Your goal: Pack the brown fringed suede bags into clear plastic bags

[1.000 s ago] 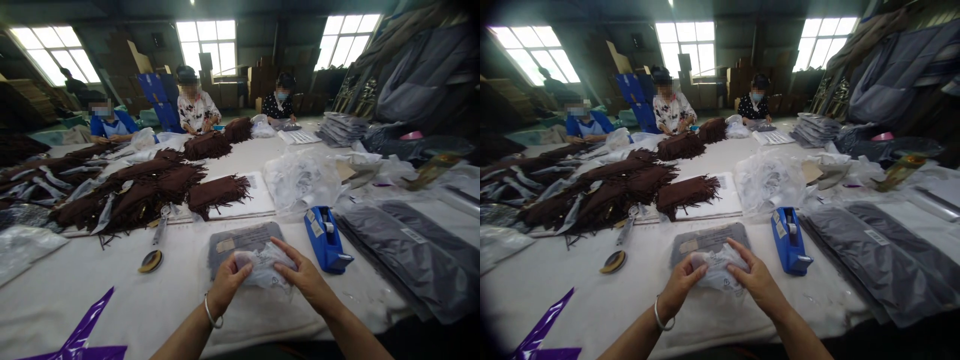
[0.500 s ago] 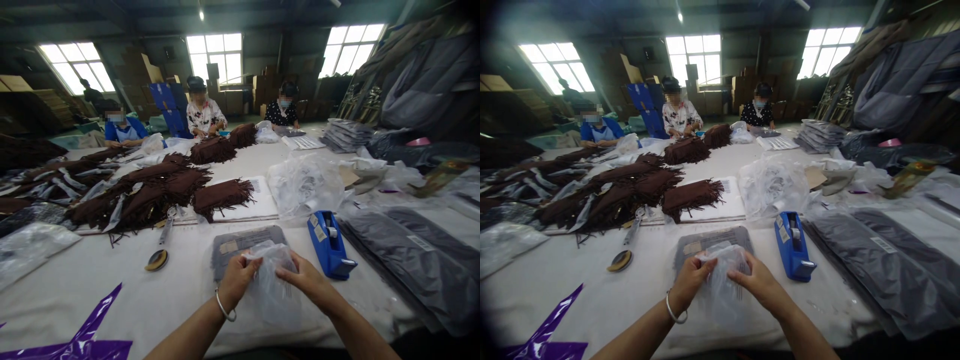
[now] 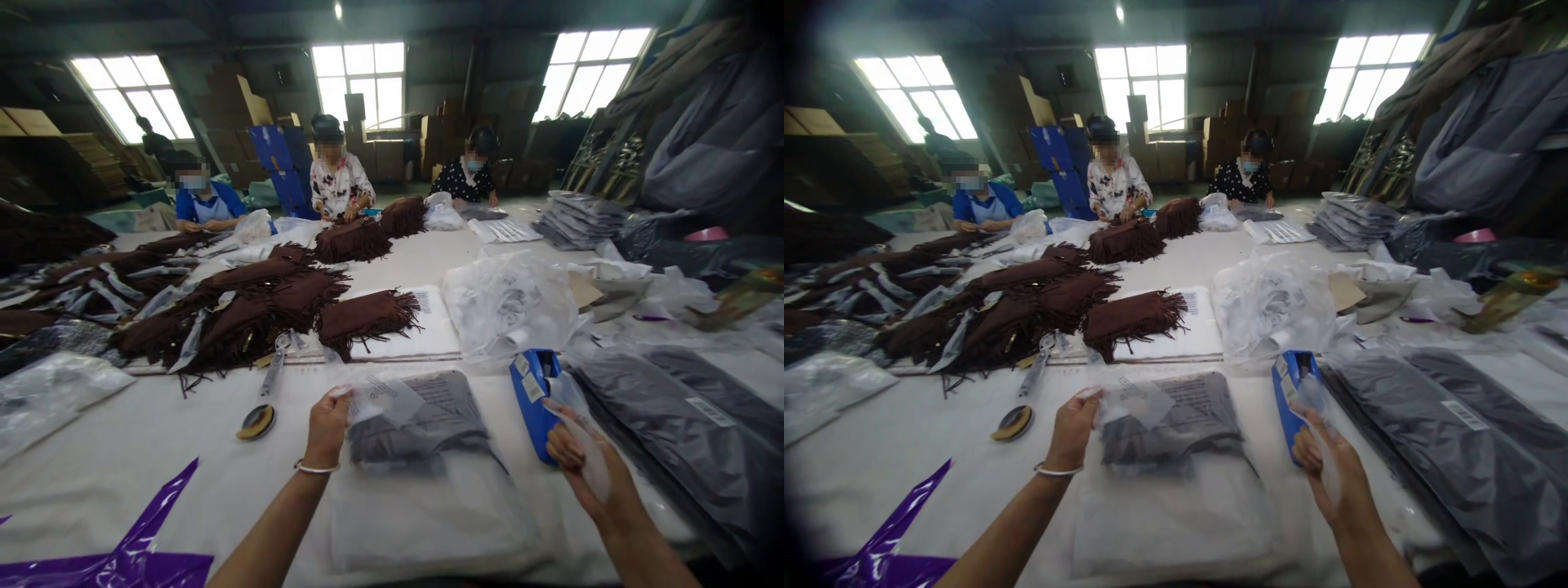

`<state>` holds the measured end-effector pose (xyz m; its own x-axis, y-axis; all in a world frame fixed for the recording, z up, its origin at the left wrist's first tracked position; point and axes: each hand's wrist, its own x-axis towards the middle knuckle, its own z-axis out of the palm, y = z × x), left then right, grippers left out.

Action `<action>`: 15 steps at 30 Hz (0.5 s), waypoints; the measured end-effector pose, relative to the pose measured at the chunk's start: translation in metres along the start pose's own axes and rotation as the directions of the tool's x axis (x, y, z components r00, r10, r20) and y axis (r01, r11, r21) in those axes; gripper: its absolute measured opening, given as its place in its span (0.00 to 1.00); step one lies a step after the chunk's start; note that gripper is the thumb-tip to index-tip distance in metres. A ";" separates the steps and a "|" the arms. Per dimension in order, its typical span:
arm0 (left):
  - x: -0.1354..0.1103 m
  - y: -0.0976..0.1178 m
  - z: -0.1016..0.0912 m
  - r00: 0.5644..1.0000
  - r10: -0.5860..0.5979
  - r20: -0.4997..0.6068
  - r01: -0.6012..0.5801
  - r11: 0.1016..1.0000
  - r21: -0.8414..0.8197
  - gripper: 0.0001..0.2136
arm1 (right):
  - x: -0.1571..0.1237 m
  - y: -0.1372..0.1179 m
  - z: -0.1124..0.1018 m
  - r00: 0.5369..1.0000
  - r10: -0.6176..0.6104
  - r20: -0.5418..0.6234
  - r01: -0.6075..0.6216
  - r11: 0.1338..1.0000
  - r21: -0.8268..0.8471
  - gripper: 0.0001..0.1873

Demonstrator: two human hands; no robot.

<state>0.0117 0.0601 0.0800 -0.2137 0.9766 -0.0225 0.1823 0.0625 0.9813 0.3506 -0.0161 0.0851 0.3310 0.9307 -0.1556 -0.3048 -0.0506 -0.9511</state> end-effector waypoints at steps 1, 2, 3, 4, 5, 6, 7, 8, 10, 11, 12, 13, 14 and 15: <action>0.001 0.002 -0.001 0.997 0.023 0.070 -0.023 1.000 -0.007 0.13 | -0.001 -0.004 0.001 0.995 0.033 0.092 -0.036 0.999 0.031 0.21; 0.000 0.006 0.003 0.984 0.053 0.170 -0.050 0.999 -0.022 0.13 | -0.003 -0.008 0.007 0.981 0.077 0.181 -0.086 0.995 0.042 0.23; -0.003 0.010 0.010 0.957 0.085 0.278 -0.076 0.996 -0.044 0.14 | -0.005 -0.011 0.018 0.958 0.124 0.259 -0.133 0.991 0.019 0.26; -0.008 0.016 0.020 0.919 0.117 0.377 -0.098 0.993 -0.068 0.14 | -0.006 -0.014 0.032 0.929 0.164 0.333 -0.157 0.986 -0.048 0.28; -0.012 0.022 0.030 0.874 0.143 0.465 -0.113 0.989 -0.092 0.14 | -0.006 -0.015 0.048 0.894 0.198 0.403 -0.158 0.979 -0.133 0.29; -0.016 0.027 0.039 0.824 0.159 0.544 -0.120 0.987 -0.107 0.14 | -0.005 -0.016 0.062 0.847 0.237 0.476 -0.139 0.963 -0.231 0.28; -0.018 0.033 0.047 0.776 0.165 0.608 -0.119 0.986 -0.115 0.13 | -0.003 -0.016 0.075 0.794 0.275 0.542 -0.100 0.939 -0.330 0.26; -0.019 0.037 0.051 0.742 0.164 0.650 -0.116 0.986 -0.116 0.12 | 0.002 -0.016 0.084 0.743 0.308 0.595 -0.046 0.909 -0.414 0.22; -0.015 0.043 0.049 0.740 0.144 0.657 -0.106 0.990 -0.098 0.13 | 0.017 -0.017 0.088 0.715 0.321 0.621 0.079 0.845 -0.529 0.17; -0.011 0.043 0.044 0.772 0.129 0.622 -0.107 0.992 -0.073 0.15 | 0.028 -0.018 0.084 0.757 0.297 0.581 0.132 0.802 -0.582 0.17; -0.005 0.042 0.037 0.814 0.113 0.570 -0.110 0.993 -0.040 0.18 | 0.042 -0.020 0.076 0.820 0.253 0.513 0.166 0.754 -0.636 0.19; 0.000 0.039 0.029 0.856 0.095 0.508 -0.109 0.994 -0.003 0.19 | 0.059 -0.024 0.065 0.882 0.197 0.428 0.177 0.703 -0.688 0.21; 0.006 0.034 0.021 0.891 0.077 0.448 -0.104 0.994 0.037 0.19 | 0.077 -0.030 0.052 0.929 0.147 0.339 0.168 0.650 -0.741 0.22; 0.010 0.028 0.015 0.916 0.061 0.397 -0.096 0.993 0.069 0.19 | 0.098 -0.037 0.038 0.961 0.107 0.256 0.144 0.596 -0.790 0.23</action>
<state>0.0290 0.0750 0.1043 0.1969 0.9797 -0.0365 0.2674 -0.0179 0.9634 0.3600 0.0912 0.1152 0.0569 0.9815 -0.1828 0.5712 -0.1821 -0.8004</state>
